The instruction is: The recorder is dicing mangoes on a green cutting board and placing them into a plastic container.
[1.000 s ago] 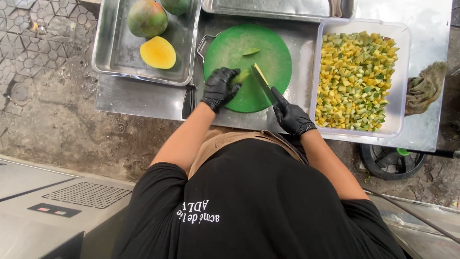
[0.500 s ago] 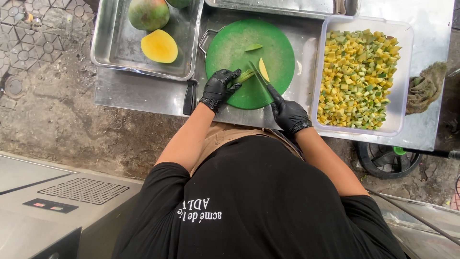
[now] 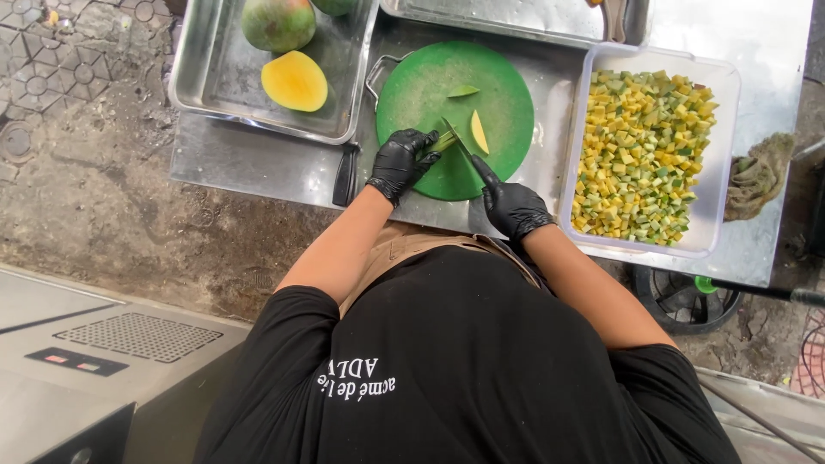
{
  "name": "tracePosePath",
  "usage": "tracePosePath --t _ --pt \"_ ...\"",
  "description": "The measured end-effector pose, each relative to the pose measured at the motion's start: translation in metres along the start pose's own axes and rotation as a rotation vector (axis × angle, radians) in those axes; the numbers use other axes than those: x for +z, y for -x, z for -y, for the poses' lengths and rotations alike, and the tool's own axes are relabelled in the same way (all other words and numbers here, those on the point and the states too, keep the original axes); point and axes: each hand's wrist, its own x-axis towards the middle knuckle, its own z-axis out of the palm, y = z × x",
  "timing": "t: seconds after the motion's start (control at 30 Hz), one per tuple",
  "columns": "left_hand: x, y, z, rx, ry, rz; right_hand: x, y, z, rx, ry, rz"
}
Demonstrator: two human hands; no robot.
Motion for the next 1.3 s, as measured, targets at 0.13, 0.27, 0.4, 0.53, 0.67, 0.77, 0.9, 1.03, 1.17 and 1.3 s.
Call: tracePosePath --t 0.13,0.27,0.4,0.53,0.67,0.77,0.9,1.03,1.17,1.3 --pt "-0.002 0.001 -0.005 0.009 0.032 -0.064 -0.005 0.012 -0.004 -0.005 -0.003 -0.022" --pt "0.001 0.003 -0.002 -0.030 0.058 -0.032 -0.004 0.012 -0.003 -0.049 -0.006 -0.036" --pt "-0.004 0.001 -0.008 -0.060 0.054 -0.020 0.006 0.004 0.000 -0.025 -0.029 -0.009" --pt "0.000 0.006 -0.003 0.018 -0.008 -0.079 -0.001 0.006 0.006 -0.031 -0.015 -0.035" --pt "0.003 0.001 0.002 -0.052 0.044 -0.046 -0.011 0.011 0.012 -0.032 0.015 -0.025" --pt "0.008 0.005 0.005 -0.051 0.033 -0.071 -0.001 0.006 0.015 -0.026 0.015 -0.014" --pt "-0.003 0.006 -0.004 -0.073 0.031 -0.028 0.011 -0.004 0.006 -0.031 0.023 -0.027" --pt "-0.025 0.007 -0.022 -0.055 0.093 -0.092 -0.011 0.012 0.016 -0.046 0.006 -0.024" --pt "-0.024 0.014 -0.014 -0.131 0.088 -0.033 -0.026 0.029 0.028 -0.025 -0.012 -0.003" --pt "-0.015 0.013 -0.006 -0.065 -0.041 -0.029 -0.022 0.031 0.026 -0.021 -0.036 -0.024"
